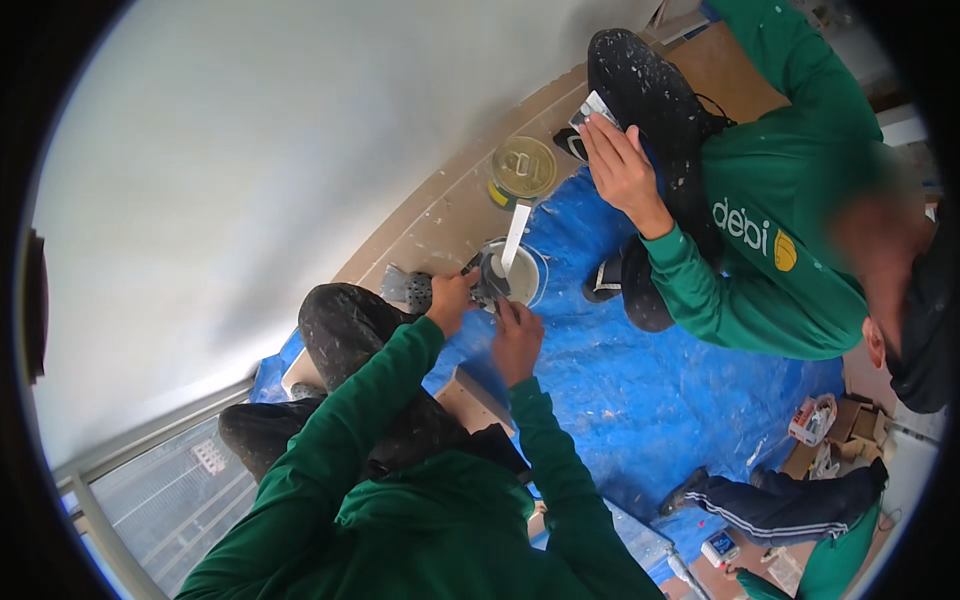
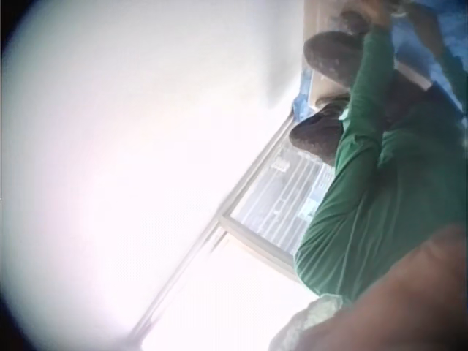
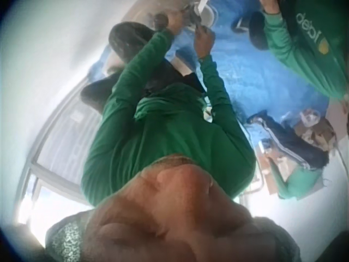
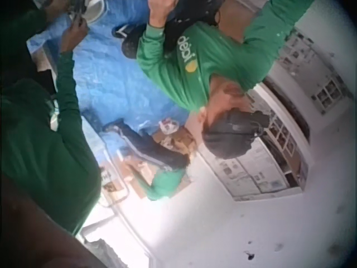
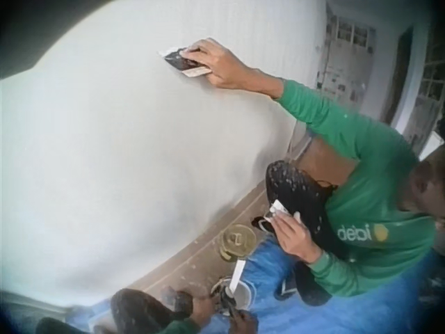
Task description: The person applies plaster to a wall using a scraper, repeatedly scooping material from one tool to another and smoothing it over a vertical crack.
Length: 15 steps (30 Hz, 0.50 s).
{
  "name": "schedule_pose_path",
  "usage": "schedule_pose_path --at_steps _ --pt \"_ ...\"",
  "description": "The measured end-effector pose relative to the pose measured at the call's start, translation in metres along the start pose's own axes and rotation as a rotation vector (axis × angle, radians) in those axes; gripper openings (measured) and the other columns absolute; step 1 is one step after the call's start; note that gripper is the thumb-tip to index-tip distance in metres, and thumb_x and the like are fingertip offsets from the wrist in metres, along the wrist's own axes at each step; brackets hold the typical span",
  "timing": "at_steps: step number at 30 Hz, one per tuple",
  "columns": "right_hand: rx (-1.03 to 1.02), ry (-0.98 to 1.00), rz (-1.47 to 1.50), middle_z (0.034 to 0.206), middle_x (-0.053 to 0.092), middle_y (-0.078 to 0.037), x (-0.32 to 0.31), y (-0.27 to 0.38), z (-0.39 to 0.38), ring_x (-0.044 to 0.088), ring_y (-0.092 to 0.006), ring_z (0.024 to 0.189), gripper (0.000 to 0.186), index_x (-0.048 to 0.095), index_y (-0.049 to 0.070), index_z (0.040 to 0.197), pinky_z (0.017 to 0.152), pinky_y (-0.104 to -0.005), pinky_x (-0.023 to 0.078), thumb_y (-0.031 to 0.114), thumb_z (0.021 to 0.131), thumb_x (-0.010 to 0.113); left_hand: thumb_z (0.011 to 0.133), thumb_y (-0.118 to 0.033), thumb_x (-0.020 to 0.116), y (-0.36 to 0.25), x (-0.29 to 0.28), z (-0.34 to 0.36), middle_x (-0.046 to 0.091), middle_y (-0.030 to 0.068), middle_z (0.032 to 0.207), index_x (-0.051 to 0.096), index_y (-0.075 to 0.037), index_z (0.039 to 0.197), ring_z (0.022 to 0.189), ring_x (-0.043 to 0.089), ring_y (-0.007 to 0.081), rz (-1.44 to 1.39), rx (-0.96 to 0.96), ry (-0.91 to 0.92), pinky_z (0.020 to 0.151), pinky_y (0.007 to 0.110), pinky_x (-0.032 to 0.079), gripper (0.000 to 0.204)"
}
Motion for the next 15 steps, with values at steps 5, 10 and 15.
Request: schedule_pose_path --at_steps 5,10,15 --pt "0.081 0.021 -0.099 0.108 0.061 -0.005 0.02 -0.022 0.01 0.056 -0.028 0.103 0.033 0.067 0.016 0.119 0.087 -0.0435 0.041 0.014 0.086 0.064 0.087 -0.012 0.067 0.024 0.006 0.034 0.063 0.0051 0.069 0.07 0.004 0.091 0.053 0.057 0.0139 0.06 -0.009 0.106 0.046 0.03 0.045 0.017" --pt "0.14 0.061 -0.075 0.11 0.061 -0.005 0.036 -0.047 0.023 0.055 -0.0284 0.106 0.029 0.068 0.017 0.117 0.089 -0.0447 0.041 0.016 0.089 0.062 0.086 -0.018 0.067 0.04 -0.003 0.055 0.065 0.0074 0.072 0.071 -0.001 0.091 0.059 0.062 0.02 0.239 -0.068 0.099 0.051 0.035 0.049 0.018" --pt "0.311 0.163 -0.076 0.095 0.067 -0.011 0.065 -0.09 0.031 0.063 -0.0345 0.09 0.025 0.07 0.013 0.112 0.081 -0.0472 0.048 0.023 0.092 0.057 0.085 -0.022 0.065 0.03 -0.025 0.087 0.066 0.0145 0.068 0.071 0.001 0.084 0.059 0.065 0.025 0.632 0.074 0.019 0.055 0.039 0.051 0.024"
Point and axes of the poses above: each hand's wrist, its own z-axis towards the middle knuckle, its own x-axis out of the palm, y = z × x, the point moved 6 cm from there along z, towards the middle knuckle
